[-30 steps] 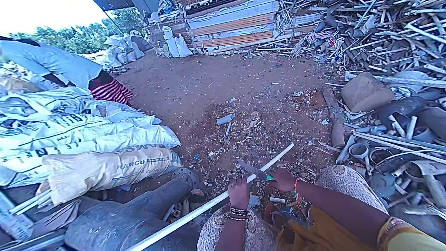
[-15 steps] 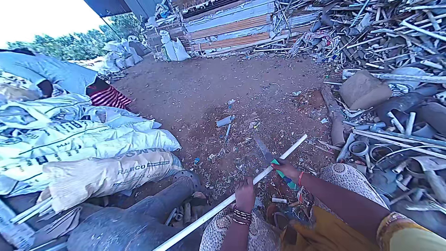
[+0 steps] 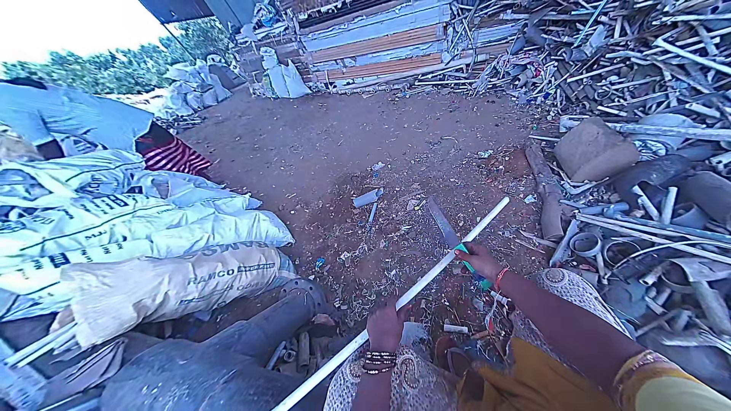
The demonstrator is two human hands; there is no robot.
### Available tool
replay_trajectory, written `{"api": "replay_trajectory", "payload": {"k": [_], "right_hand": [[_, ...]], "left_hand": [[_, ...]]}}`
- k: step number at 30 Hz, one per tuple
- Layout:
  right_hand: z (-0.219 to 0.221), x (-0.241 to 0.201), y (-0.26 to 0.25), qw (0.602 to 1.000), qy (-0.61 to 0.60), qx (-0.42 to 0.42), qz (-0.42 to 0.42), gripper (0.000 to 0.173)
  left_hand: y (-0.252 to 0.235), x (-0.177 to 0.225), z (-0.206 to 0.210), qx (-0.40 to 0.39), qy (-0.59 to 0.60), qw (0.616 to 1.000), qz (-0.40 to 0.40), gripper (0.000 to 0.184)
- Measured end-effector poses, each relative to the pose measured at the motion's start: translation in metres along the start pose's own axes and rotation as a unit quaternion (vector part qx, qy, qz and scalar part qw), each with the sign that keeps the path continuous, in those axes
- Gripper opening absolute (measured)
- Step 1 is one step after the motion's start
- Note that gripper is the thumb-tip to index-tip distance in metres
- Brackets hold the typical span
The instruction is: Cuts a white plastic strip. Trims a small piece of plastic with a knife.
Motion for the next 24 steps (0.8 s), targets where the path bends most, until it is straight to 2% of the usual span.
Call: {"api": "replay_trajectory", "payload": {"k": [2, 4, 6, 8, 10, 11, 13, 15, 17, 19, 21, 22, 24], "right_hand": [[-0.013, 0.008, -0.010, 0.987, 0.158, 0.031, -0.011, 0.040], [-0.024, 0.017, -0.011, 0.972, 0.226, 0.059, 0.025, 0.048], [-0.026, 0.020, -0.004, 0.957, 0.282, 0.046, 0.053, 0.054], [-0.011, 0.022, 0.010, 0.938, 0.344, -0.017, 0.032, 0.057], [0.021, 0.020, 0.036, 0.908, 0.397, -0.129, -0.045, 0.054], [0.036, 0.019, 0.047, 0.893, 0.409, -0.173, -0.079, 0.052], [0.042, 0.019, 0.049, 0.893, 0.405, -0.176, -0.085, 0.052], [0.022, 0.023, 0.027, 0.921, 0.376, -0.098, -0.027, 0.053], [0.001, 0.026, 0.011, 0.929, 0.366, -0.044, 0.022, 0.056], [0.013, 0.025, 0.024, 0.907, 0.410, -0.100, -0.005, 0.057], [0.039, 0.021, 0.051, 0.867, 0.454, -0.189, -0.079, 0.055], [0.046, 0.021, 0.057, 0.856, 0.466, -0.205, -0.095, 0.055], [0.038, 0.028, 0.046, 0.867, 0.462, -0.179, -0.058, 0.054]], "left_hand": [[0.000, 0.003, -0.005, 0.020, -0.022, 1.000, 0.002, 0.056], [0.000, 0.003, -0.008, 0.030, -0.029, 0.999, 0.001, 0.055], [-0.001, 0.003, -0.008, 0.040, -0.023, 0.999, -0.001, 0.054], [-0.001, 0.002, -0.009, 0.053, -0.023, 0.998, -0.004, 0.054], [-0.001, 0.000, -0.009, 0.063, -0.032, 0.997, -0.009, 0.054], [-0.002, -0.001, -0.010, 0.066, -0.036, 0.997, -0.009, 0.054], [-0.003, -0.001, -0.011, 0.072, -0.039, 0.997, -0.007, 0.054], [0.000, 0.000, -0.013, 0.085, -0.032, 0.996, -0.003, 0.053], [0.001, 0.002, -0.014, 0.098, -0.028, 0.995, -0.001, 0.052], [-0.001, 0.001, -0.012, 0.098, -0.036, 0.995, 0.004, 0.051], [-0.005, 0.002, -0.008, 0.095, -0.053, 0.994, 0.016, 0.051], [-0.006, 0.004, -0.005, 0.090, -0.062, 0.994, 0.023, 0.051], [-0.003, 0.009, -0.001, 0.084, -0.072, 0.993, 0.037, 0.052]]}}
Point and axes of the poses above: each hand's wrist, its own y-axis away from the middle knuckle, its own z-axis out of the palm, x = y × z, the point moved 10 cm from there along -y, towards the middle knuckle, and after that the axes turned 15 degrees about x, right-handed, at the moved point
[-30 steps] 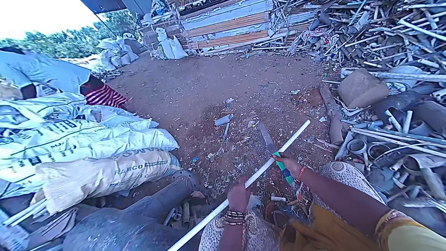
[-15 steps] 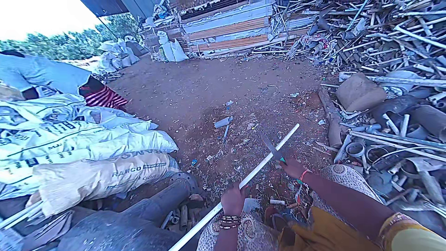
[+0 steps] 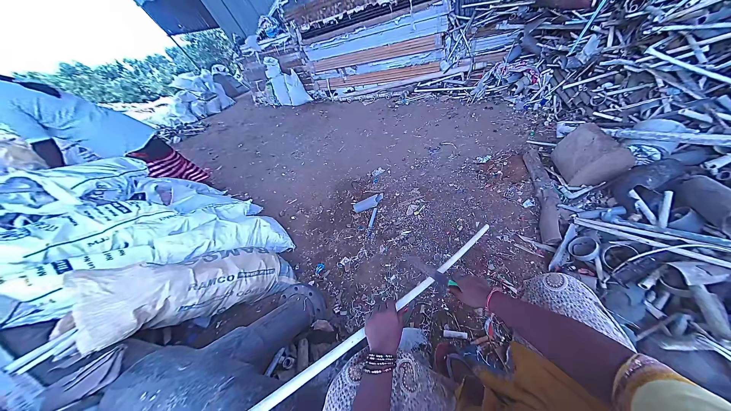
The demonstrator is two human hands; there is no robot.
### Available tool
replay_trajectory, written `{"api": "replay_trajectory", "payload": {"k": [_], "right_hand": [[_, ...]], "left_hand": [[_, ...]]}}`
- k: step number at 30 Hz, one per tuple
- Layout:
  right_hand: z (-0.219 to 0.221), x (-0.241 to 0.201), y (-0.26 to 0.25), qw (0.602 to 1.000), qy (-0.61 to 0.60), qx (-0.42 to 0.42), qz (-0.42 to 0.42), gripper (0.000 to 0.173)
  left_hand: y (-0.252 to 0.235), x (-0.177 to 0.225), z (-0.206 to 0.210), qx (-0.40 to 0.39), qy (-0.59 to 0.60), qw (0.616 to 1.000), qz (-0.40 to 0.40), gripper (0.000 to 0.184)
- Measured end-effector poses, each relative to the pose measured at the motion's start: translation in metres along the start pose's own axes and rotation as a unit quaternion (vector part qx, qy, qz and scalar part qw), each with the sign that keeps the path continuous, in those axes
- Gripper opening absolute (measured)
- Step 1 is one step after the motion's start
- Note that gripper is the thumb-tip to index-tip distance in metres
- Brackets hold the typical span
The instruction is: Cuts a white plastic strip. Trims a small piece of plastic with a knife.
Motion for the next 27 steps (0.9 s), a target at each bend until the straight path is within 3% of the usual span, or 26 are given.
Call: {"api": "replay_trajectory", "payload": {"k": [3, 5, 7, 11, 12, 15, 19, 21, 23, 25, 27], "right_hand": [[-0.020, 0.048, -0.030, 0.970, -0.202, 0.082, 0.106, 0.051], [-0.036, 0.047, -0.029, 0.897, -0.408, 0.126, 0.111, 0.039], [-0.048, 0.027, -0.013, 0.814, -0.558, 0.120, 0.113, 0.031], [-0.057, 0.014, -0.005, 0.715, -0.670, 0.155, 0.126, 0.021], [-0.061, 0.018, -0.006, 0.694, -0.685, 0.175, 0.136, 0.020], [-0.078, 0.042, -0.012, 0.632, -0.721, 0.235, 0.158, 0.021], [-0.095, 0.076, -0.015, 0.584, -0.735, 0.292, 0.180, 0.025], [-0.102, 0.084, -0.017, 0.613, -0.708, 0.306, 0.171, 0.026], [-0.107, 0.087, -0.016, 0.714, -0.603, 0.320, 0.157, 0.027], [-0.103, 0.087, -0.018, 0.839, -0.426, 0.298, 0.161, 0.037], [-0.085, 0.082, -0.020, 0.906, -0.300, 0.246, 0.172, 0.045]], "left_hand": [[0.003, 0.009, -0.012, 0.047, 0.016, 0.998, 0.025, 0.048], [0.004, 0.014, -0.022, 0.102, 0.049, 0.992, 0.050, 0.044], [0.006, 0.017, -0.029, 0.153, 0.081, 0.983, 0.069, 0.040], [0.011, 0.024, -0.045, 0.263, 0.116, 0.952, 0.100, 0.034], [0.009, 0.019, -0.045, 0.246, 0.115, 0.959, 0.084, 0.037], [0.002, -0.021, -0.024, 0.072, 0.068, 0.994, -0.037, 0.065], [0.005, -0.057, -0.003, -0.092, 0.017, 0.990, -0.107, 0.050], [0.005, -0.056, -0.006, -0.098, 0.027, 0.988, -0.113, 0.053], [0.006, -0.051, -0.021, -0.036, 0.022, 0.992, -0.122, 0.046], [0.006, -0.047, -0.038, 0.098, 0.037, 0.988, -0.116, 0.035], [0.006, -0.042, -0.045, 0.156, 0.056, 0.980, -0.112, 0.033]]}}
Point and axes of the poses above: each hand's wrist, its own y-axis away from the middle knuckle, its own z-axis out of the palm, x = y × z, the point moved 10 cm from there along -y, towards the middle knuckle, and after that the axes turned 15 degrees about x, right-handed, at the moved point
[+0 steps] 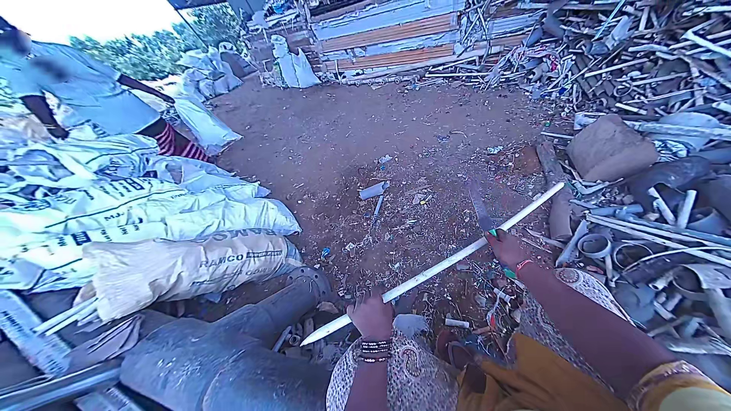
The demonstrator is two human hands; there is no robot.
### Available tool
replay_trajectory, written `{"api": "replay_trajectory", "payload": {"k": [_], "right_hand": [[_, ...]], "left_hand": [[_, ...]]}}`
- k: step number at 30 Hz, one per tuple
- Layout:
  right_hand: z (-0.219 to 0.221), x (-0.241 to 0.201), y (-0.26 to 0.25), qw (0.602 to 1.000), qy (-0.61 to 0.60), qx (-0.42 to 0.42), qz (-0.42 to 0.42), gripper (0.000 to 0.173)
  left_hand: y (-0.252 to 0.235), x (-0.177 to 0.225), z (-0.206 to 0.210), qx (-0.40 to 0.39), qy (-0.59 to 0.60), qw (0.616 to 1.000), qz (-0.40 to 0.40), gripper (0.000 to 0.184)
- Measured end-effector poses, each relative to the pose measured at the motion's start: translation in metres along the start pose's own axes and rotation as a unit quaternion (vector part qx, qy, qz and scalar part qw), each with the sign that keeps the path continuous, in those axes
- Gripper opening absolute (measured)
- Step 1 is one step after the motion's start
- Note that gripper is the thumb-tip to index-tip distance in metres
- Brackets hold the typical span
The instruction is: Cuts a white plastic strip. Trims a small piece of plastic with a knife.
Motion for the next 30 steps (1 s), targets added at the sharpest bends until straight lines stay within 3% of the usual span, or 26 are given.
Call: {"api": "replay_trajectory", "payload": {"k": [4, 7, 11, 15, 19, 22, 25, 27, 30], "right_hand": [[0.048, -0.004, 0.042, 0.983, 0.139, -0.108, -0.046, 0.053], [0.076, -0.022, 0.096, 0.943, 0.242, -0.189, -0.128, 0.054], [0.095, -0.029, 0.118, 0.908, 0.254, -0.257, -0.214, 0.051], [0.078, -0.006, 0.068, 0.957, 0.197, -0.191, -0.092, 0.054], [0.053, 0.022, 0.023, 0.986, 0.123, -0.113, 0.012, 0.057], [0.079, 0.005, 0.057, 0.971, 0.108, -0.208, -0.057, 0.052], [0.112, -0.016, 0.116, 0.915, 0.186, -0.308, -0.185, 0.050], [0.111, -0.022, 0.117, 0.908, 0.218, -0.298, -0.199, 0.052], [0.076, -0.014, 0.056, 0.958, 0.186, -0.185, -0.113, 0.055]], "left_hand": [[0.005, 0.010, 0.010, 0.004, -0.006, 1.000, -0.009, 0.039], [0.007, 0.004, 0.020, -0.033, -0.028, 0.999, -0.033, 0.045], [0.009, 0.001, 0.028, -0.091, -0.078, 0.993, -0.009, 0.038], [0.015, 0.012, 0.032, -0.153, -0.096, 0.983, 0.011, 0.042], [0.012, 0.006, 0.028, -0.162, -0.087, 0.982, -0.038, 0.046], [0.010, 0.005, 0.027, -0.142, -0.046, 0.987, -0.061, 0.051], [0.014, 0.007, 0.030, -0.154, -0.022, 0.986, -0.063, 0.053], [0.013, 0.006, 0.030, -0.144, -0.011, 0.988, -0.062, 0.048], [0.011, 0.002, 0.021, -0.093, 0.007, 0.994, -0.052, 0.044]]}}
Point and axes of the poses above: each hand's wrist, its own y-axis away from the middle knuckle, its own z-axis out of the palm, x = y × z, the point moved 10 cm from there along -y, towards the middle knuckle, and after that the axes turned 15 degrees about x, right-handed, at the moved point
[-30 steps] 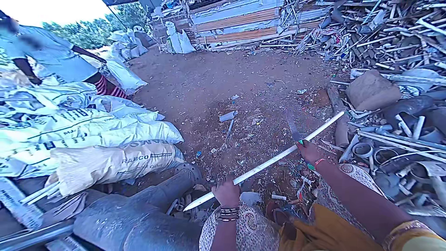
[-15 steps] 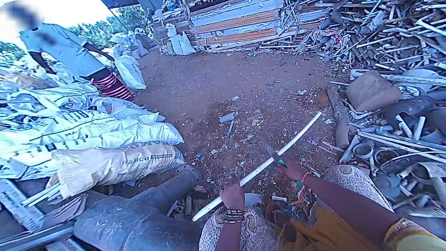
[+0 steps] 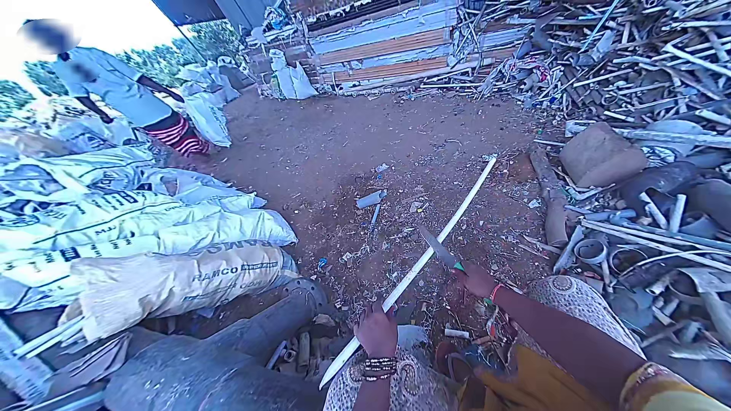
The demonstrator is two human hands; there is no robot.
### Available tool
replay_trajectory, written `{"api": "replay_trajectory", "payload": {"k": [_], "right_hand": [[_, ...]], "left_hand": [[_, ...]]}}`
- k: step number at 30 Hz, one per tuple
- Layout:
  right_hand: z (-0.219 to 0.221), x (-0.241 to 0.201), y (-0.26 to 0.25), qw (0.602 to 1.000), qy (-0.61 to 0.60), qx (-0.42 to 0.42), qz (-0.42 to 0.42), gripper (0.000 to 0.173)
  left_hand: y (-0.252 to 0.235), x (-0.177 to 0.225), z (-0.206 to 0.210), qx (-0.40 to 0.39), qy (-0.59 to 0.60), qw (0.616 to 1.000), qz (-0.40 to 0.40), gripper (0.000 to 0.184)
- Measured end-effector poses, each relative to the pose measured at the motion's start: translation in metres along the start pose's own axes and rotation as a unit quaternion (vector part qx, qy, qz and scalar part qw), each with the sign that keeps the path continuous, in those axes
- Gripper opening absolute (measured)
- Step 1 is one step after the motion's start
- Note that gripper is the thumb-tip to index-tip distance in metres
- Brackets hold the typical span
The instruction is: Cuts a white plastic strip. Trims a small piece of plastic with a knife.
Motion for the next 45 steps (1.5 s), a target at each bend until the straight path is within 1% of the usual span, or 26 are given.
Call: {"api": "replay_trajectory", "payload": {"k": [2, 4, 5, 7, 8, 10, 12, 15, 16, 17, 18, 21, 23, 25, 28, 29, 30, 31, 32, 35, 37, 39, 41, 43, 44, 45], "right_hand": [[-0.031, 0.035, -0.023, 0.992, -0.054, 0.077, 0.081, 0.058], [-0.038, 0.044, -0.023, 0.987, -0.077, 0.094, 0.106, 0.057], [-0.029, 0.033, -0.016, 0.993, -0.058, 0.068, 0.081, 0.056], [0.009, -0.009, 0.015, 0.999, 0.021, -0.032, -0.030, 0.053], [0.028, -0.031, 0.035, 0.992, 0.058, -0.076, -0.085, 0.053], [0.045, -0.053, 0.056, 0.979, 0.101, -0.106, -0.140, 0.054], [0.032, -0.042, 0.041, 0.987, 0.106, -0.065, -0.103, 0.054], [-0.015, 0.014, -0.006, 0.998, 0.040, 0.029, 0.044, 0.057], [-0.024, 0.029, -0.013, 0.996, 0.022, 0.044, 0.076, 0.058], [-0.025, 0.034, -0.014, 0.996, 0.016, 0.043, 0.082, 0.058], [-0.017, 0.027, -0.008, 0.998, 0.028, 0.021, 0.061, 0.058], [0.034, -0.025, 0.033, 0.986, 0.099, -0.089, -0.105, 0.056], [0.048, -0.041, 0.046, 0.974, 0.127, -0.106, -0.153, 0.056], [0.030, -0.029, 0.025, 0.983, 0.126, -0.062, -0.118, 0.055], [-0.020, 0.029, -0.016, 0.997, 0.038, 0.033, 0.059, 0.058], [-0.029, 0.044, -0.021, 0.993, 0.004, 0.057, 0.100, 0.058], [-0.028, 0.050, -0.021, 0.991, -0.022, 0.067, 0.114, 0.058], [-0.020, 0.043, -0.016, 0.993, -0.030, 0.055, 0.098, 0.057], [-0.004, 0.027, -0.006, 0.998, -0.021, 0.021, 0.054, 0.056], [0.048, -0.030, 0.042, 0.985, 0.072, -0.098, -0.119, 0.053], [0.052, -0.037, 0.045, 0.980, 0.089, -0.101, -0.145, 0.053], [0.028, -0.021, 0.021, 0.991, 0.077, -0.049, -0.101, 0.054], [-0.010, 0.010, -0.001, 0.999, 0.039, 0.018, 0.004, 0.056], [-0.037, 0.038, -0.011, 0.992, -0.009, 0.070, 0.103, 0.059], [-0.040, 0.043, -0.010, 0.989, -0.028, 0.081, 0.122, 0.059], [-0.034, 0.036, -0.006, 0.991, -0.026, 0.072, 0.110, 0.058]], "left_hand": [[0.000, 0.002, -0.008, 0.055, 0.012, 0.998, 0.020, 0.039], [0.000, 0.006, -0.010, 0.092, 0.023, 0.995, 0.032, 0.036], [-0.001, 0.008, -0.009, 0.094, 0.024, 0.995, 0.033, 0.036], [-0.004, 0.012, -0.005, 0.090, 0.018, 0.995, 0.037, 0.037], [-0.004, 0.013, -0.003, 0.088, 0.016, 0.995, 0.040, 0.037], [-0.004, 0.013, -0.002, 0.084, 0.012, 0.996, 0.038, 0.037], [-0.002, 0.010, -0.005, 0.088, 0.012, 0.995, 0.040, 0.036], [0.001, 0.005, -0.011, 0.110, 0.023, 0.992, 0.050, 0.035], [0.001, 0.005, -0.010, 0.112, 0.022, 0.992, 0.053, 0.034], [0.001, 0.006, -0.009, 0.106, 0.018, 0.993, 0.053, 0.034], [-0.001, 0.008, -0.006, 0.089, 0.008, 0.995, 0.054, 0.035], [-0.002, 0.021, 0.011, -0.019, -0.027, 0.998, 0.056, 0.043], [0.002, 0.024, 0.024, -0.086, -0.043, 0.994, 0.055, 0.047], [0.001, 0.021, 0.027, -0.107, -0.046, 0.991, 0.059, 0.050], [0.002, 0.014, 0.023, -0.114, -0.034, 0.991, 0.057, 0.051], [0.002, 0.014, 0.023, -0.114, -0.031, 0.991, 0.059, 0.051], [0.002, 0.014, 0.023, -0.117, -0.031, 0.991, 0.062, 0.051], [0.001, 0.016, 0.023, -0.118, -0.033, 0.990, 0.064, 0.051], [0.000, 0.018, 0.025, -0.123, -0.035, 0.990, 0.064, 0.051], [-0.001, 0.020, 0.031, -0.137, -0.034, 0.989, 0.055, 0.055], [-0.001, 0.016, 0.028, -0.142, -0.039, 0.988, 0.053, 0.057], [-0.003, 0.008, 0.025, -0.146, -0.050, 0.987, 0.049, 0.055], [-0.004, 0.000, 0.019, -0.132, -0.037, 0.990, 0.045, 0.053], [-0.006, -0.004, 0.016, -0.123, -0.031, 0.991, 0.041, 0.053], [-0.006, -0.004, 0.018, -0.125, -0.031, 0.991, 0.039, 0.053], [-0.007, -0.003, 0.019, -0.128, -0.032, 0.990, 0.038, 0.055]]}}
Point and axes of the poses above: each hand's wrist, its own y-axis away from the middle knuckle, its own z-axis out of the palm, x = y × z, the point moved 10 cm from there along -y, towards the middle knuckle, and after that the axes turned 15 degrees about x, right-handed, at the moved point
